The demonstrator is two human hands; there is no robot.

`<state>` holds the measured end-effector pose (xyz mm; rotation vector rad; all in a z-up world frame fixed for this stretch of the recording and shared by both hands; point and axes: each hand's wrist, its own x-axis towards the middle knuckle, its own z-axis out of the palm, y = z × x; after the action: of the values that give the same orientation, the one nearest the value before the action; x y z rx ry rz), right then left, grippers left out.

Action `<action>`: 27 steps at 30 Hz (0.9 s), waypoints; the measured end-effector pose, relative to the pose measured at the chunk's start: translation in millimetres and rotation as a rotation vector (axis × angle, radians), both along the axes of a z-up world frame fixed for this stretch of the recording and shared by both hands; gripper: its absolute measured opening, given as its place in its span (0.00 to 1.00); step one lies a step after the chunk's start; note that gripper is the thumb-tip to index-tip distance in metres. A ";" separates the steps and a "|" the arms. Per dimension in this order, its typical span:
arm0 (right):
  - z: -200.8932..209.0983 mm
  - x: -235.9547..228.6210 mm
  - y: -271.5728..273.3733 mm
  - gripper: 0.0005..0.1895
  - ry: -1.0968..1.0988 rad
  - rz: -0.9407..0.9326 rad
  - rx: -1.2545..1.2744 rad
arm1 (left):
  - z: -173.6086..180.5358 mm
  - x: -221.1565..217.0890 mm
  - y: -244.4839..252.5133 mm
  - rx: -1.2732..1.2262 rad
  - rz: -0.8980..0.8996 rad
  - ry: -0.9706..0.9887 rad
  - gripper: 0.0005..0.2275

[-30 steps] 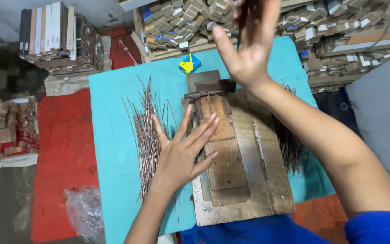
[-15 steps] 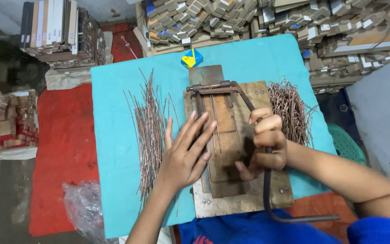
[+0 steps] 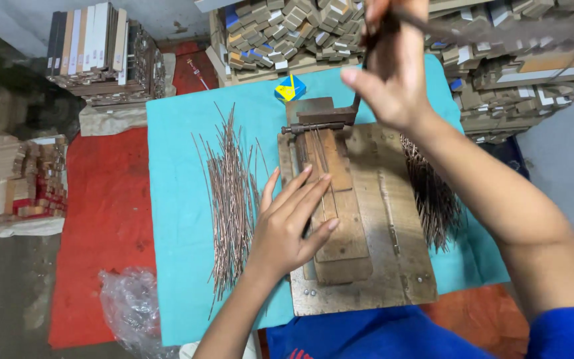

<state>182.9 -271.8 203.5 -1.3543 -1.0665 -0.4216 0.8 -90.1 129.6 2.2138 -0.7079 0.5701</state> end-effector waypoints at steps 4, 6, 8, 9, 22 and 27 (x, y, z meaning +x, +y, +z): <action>-17.3 72.7 2.1 0.11 0.193 -0.245 -0.140 | 9.5 1.8 -20.4 -0.027 0.177 -0.057 0.24; -21.7 95.7 11.2 0.07 0.383 -0.394 -0.221 | 14.5 2.4 -28.2 0.016 0.315 -0.048 0.27; -40.6 117.2 17.0 0.05 0.497 -0.380 -0.224 | 12.4 4.4 -32.7 0.066 0.358 -0.039 0.27; -51.0 127.1 18.9 0.05 0.615 -0.368 -0.228 | 11.1 4.7 -35.5 0.115 0.398 -0.027 0.28; -87.5 149.2 21.3 0.15 1.104 -0.231 0.172 | 50.4 10.4 -27.8 -0.106 0.092 0.142 0.10; -69.9 148.0 26.4 0.10 0.766 -0.243 0.253 | 37.0 -1.9 -26.2 -0.108 0.021 0.228 0.12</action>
<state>330.9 -245.5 133.6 -1.2560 -0.2100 -0.1710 -1.0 -116.2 166.6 2.1447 -0.5234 0.3496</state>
